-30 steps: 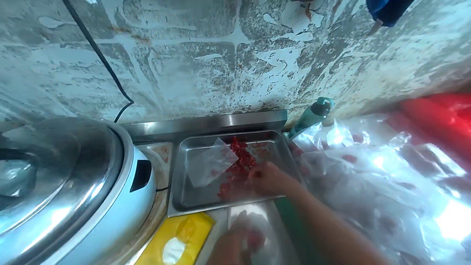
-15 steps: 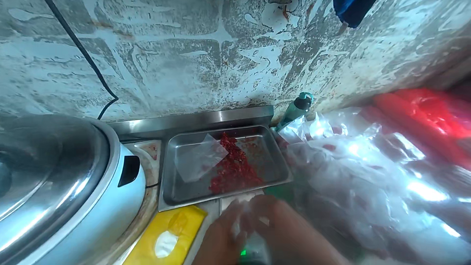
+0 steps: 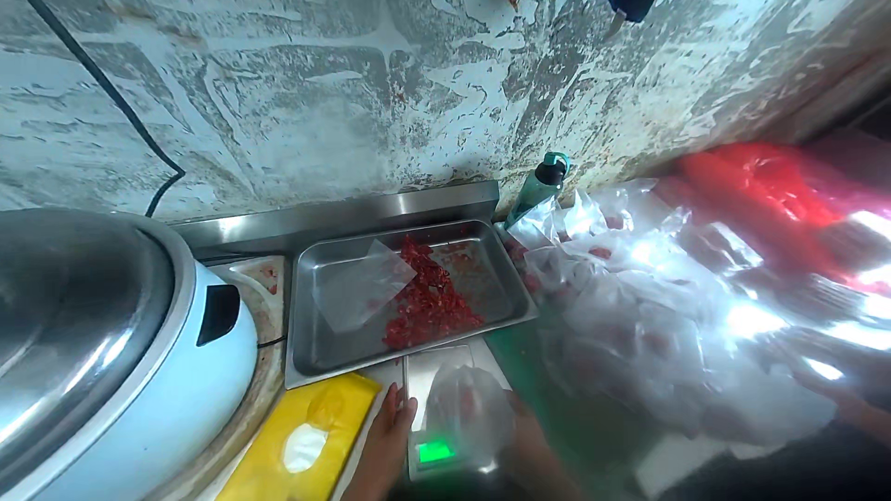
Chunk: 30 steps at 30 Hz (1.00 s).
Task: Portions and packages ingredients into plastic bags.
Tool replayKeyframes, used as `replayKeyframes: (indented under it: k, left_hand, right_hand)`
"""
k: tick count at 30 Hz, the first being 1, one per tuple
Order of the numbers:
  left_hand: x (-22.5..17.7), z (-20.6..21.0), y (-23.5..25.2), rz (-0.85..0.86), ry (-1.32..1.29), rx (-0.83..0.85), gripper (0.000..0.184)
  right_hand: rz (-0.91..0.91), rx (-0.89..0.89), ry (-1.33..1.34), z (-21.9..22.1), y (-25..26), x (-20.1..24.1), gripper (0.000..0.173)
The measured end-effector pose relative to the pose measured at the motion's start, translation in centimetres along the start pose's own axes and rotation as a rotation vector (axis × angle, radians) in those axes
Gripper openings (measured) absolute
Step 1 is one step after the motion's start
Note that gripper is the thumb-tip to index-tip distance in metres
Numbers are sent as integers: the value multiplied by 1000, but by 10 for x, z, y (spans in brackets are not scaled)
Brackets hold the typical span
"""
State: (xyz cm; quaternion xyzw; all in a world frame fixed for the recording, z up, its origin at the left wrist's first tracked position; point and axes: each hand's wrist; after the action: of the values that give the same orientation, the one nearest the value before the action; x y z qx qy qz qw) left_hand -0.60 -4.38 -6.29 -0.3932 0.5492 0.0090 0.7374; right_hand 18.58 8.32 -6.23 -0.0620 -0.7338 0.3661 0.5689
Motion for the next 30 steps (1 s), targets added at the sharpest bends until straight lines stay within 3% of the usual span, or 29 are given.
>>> replayKeyframes:
  k: [9, 15, 20, 24, 27, 30]
  left_hand:
    - [11, -6, -9, -3, -34, -23, 69]
    - [27, -31, -13, 220, 276, -51, 59]
    - [8, -8, -18, 338, 551, 82, 56]
    - [-4, 10, 1, 283, 594, 246, 53]
    - [-21, 17, 8, 294, 566, 235, 47]
    - [-26, 11, 17, 346, 536, 197, 44]
  right_hand:
    - [-2, -13, -12, -26, -4, -11, 30]
    - [48, -22, -105, -50, -8, -13, 26]
    - [150, 121, -41, -22, -23, 7, 24]
    - [213, 172, 198, 1, -2, -18, 30]
    - [307, 156, 360, 20, -20, 14, 30]
    - [348, 282, 415, 21, -22, 17, 29]
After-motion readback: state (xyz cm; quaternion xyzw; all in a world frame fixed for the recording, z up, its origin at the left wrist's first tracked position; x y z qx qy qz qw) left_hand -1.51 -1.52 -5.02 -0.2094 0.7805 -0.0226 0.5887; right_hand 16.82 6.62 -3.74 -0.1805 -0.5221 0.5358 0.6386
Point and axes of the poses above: each hand's wrist, its own y-axis towards the middle knuckle, its own z-axis out of the palm, x = y × z, and after that the axes turned 6 degrees about -y, right-handed
